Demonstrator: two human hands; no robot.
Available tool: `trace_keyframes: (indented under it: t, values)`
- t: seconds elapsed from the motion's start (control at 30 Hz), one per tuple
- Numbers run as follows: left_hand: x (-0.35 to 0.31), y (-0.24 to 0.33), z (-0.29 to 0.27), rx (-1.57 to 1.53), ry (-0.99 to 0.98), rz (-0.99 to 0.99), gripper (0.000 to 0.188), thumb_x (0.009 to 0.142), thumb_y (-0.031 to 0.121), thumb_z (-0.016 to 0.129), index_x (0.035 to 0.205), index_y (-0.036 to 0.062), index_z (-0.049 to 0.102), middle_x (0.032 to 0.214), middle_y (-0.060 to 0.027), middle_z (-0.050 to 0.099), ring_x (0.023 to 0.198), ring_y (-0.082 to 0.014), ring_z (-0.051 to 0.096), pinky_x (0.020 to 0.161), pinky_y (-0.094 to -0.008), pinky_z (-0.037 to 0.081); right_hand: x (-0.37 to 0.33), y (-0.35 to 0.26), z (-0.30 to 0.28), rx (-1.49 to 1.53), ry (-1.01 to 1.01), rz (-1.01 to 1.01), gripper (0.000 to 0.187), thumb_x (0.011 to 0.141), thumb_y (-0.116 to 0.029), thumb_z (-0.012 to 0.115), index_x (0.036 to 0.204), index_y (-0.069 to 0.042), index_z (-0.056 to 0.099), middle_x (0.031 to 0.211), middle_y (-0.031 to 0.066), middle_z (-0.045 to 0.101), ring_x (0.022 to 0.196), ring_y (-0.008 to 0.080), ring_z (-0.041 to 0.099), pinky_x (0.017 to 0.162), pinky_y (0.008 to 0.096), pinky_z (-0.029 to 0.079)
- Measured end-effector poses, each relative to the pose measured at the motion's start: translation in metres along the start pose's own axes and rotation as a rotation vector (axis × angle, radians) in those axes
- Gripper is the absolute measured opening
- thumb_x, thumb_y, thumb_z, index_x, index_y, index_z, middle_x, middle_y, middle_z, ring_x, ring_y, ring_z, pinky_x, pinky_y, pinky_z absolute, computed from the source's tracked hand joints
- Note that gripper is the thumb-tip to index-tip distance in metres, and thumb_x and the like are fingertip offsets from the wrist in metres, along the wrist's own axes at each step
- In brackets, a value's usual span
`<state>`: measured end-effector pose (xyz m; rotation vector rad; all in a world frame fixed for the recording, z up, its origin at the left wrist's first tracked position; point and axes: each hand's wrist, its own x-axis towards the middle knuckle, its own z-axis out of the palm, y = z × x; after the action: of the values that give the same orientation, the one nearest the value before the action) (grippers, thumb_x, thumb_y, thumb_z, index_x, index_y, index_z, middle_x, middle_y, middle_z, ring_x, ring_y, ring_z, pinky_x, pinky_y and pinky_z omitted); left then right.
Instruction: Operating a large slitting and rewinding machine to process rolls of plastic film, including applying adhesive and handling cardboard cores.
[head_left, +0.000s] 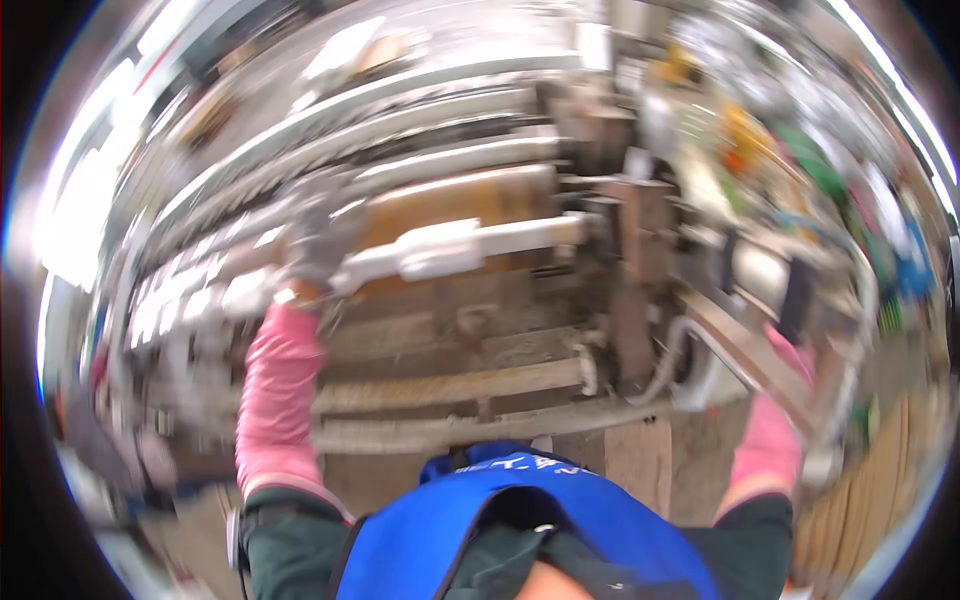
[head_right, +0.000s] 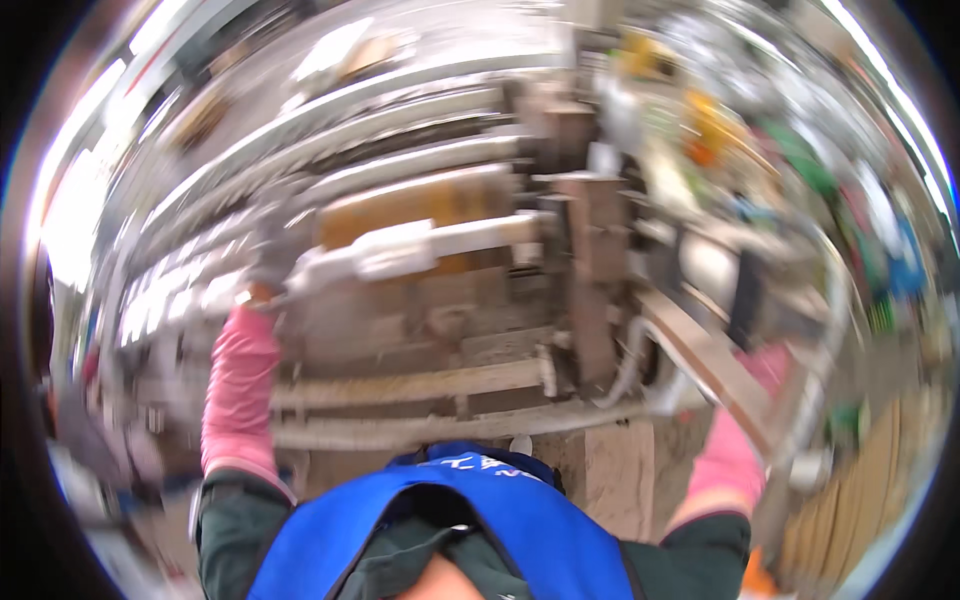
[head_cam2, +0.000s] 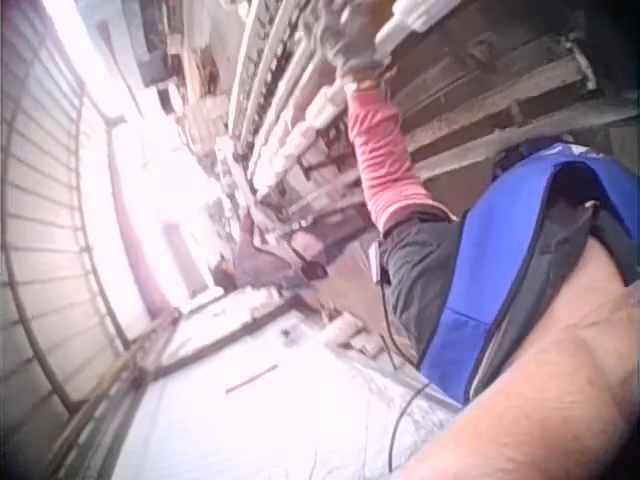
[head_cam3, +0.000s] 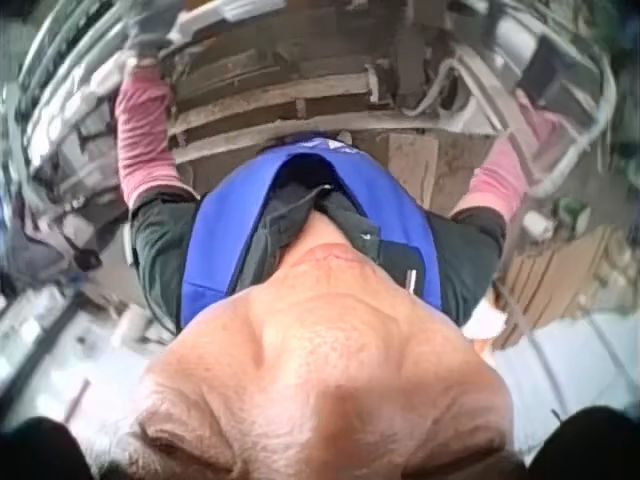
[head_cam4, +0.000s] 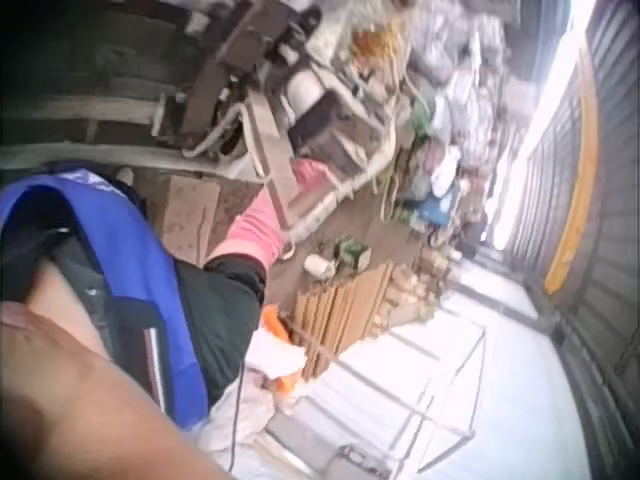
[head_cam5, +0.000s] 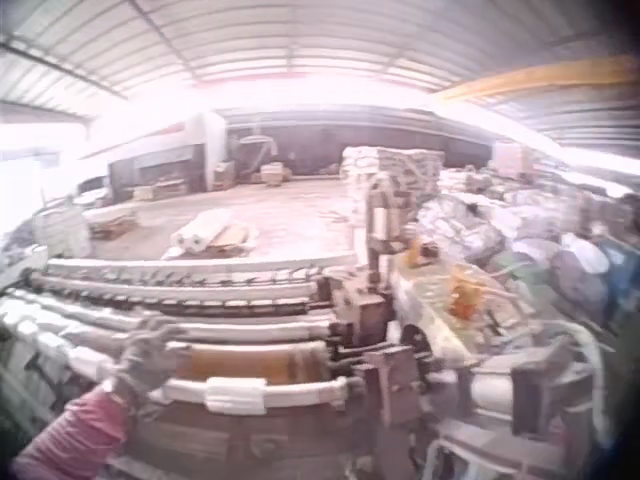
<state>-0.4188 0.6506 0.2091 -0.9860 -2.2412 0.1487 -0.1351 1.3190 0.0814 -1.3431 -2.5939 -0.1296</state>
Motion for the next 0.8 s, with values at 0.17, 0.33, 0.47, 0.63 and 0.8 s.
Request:
trace_keyframes:
  t: [0.17, 0.33, 0.47, 0.63, 0.8]
  values:
    - [0.007, 0.120, -0.064, -0.679, 0.006, -0.157, 0.018, 0.070, 0.014, 0.070, 0.086, 0.0111, 0.064, 0.087, -0.0068, 0.065, 0.088, -0.0243, 0.061, 0.080, -0.0378, 0.048, 0.016, 0.018, -0.023, 0.104, 0.091, -0.064, 0.039, 0.087, -0.020, 0.051, 0.123, -0.005, 0.052, 0.106, 0.0170, 0.063, 0.090, 0.0296, 0.063, 0.074, 0.0383, 0.050]
    - [-0.063, 0.144, -0.060, -0.873, -0.316, -0.223, 0.009, 0.078, 0.020, 0.068, 0.084, 0.0127, 0.067, 0.087, -0.0051, 0.066, 0.090, -0.0235, 0.061, 0.082, -0.0372, 0.046, -0.073, 0.023, -0.013, 0.293, 0.187, -0.095, 0.042, 0.090, -0.022, 0.050, 0.128, -0.004, 0.048, 0.109, 0.0175, 0.062, 0.090, 0.0288, 0.063, 0.073, 0.0380, 0.050]
    - [-0.078, 0.093, -0.064, -0.874, -0.212, -0.314, 0.007, 0.078, 0.017, 0.068, 0.082, 0.0108, 0.068, 0.084, -0.0067, 0.067, 0.082, -0.0250, 0.063, 0.075, -0.0350, 0.048, -0.200, 0.080, 0.077, 0.323, -0.033, 0.343, 0.035, 0.094, -0.026, 0.044, 0.117, -0.002, 0.055, 0.094, 0.0118, 0.061, 0.076, 0.0215, 0.058, 0.064, 0.0350, 0.049]
    - [-0.098, 0.042, -0.063, -0.996, -0.246, -0.229, 0.009, 0.079, 0.016, 0.067, 0.083, 0.0085, 0.069, 0.084, -0.0083, 0.067, 0.081, -0.0261, 0.063, 0.075, -0.0362, 0.049, -0.396, -0.085, 0.021, 1.370, -0.515, 0.729, 0.022, 0.092, -0.026, 0.045, 0.096, -0.006, 0.053, 0.064, 0.0013, 0.045, 0.049, 0.0130, 0.043, 0.045, 0.0300, 0.040]
    - [-0.162, 0.019, -0.054, -1.535, -0.526, -0.102, 0.034, 0.084, 0.027, 0.064, 0.108, 0.0027, 0.061, 0.100, -0.0171, 0.064, 0.095, -0.0294, 0.062, 0.084, -0.0376, 0.048, -0.440, -0.298, -0.121, 1.516, -0.559, -0.067, 0.011, 0.091, -0.011, 0.050, 0.099, -0.004, 0.049, 0.061, -0.0003, 0.046, 0.050, 0.0087, 0.048, 0.043, 0.0239, 0.038]
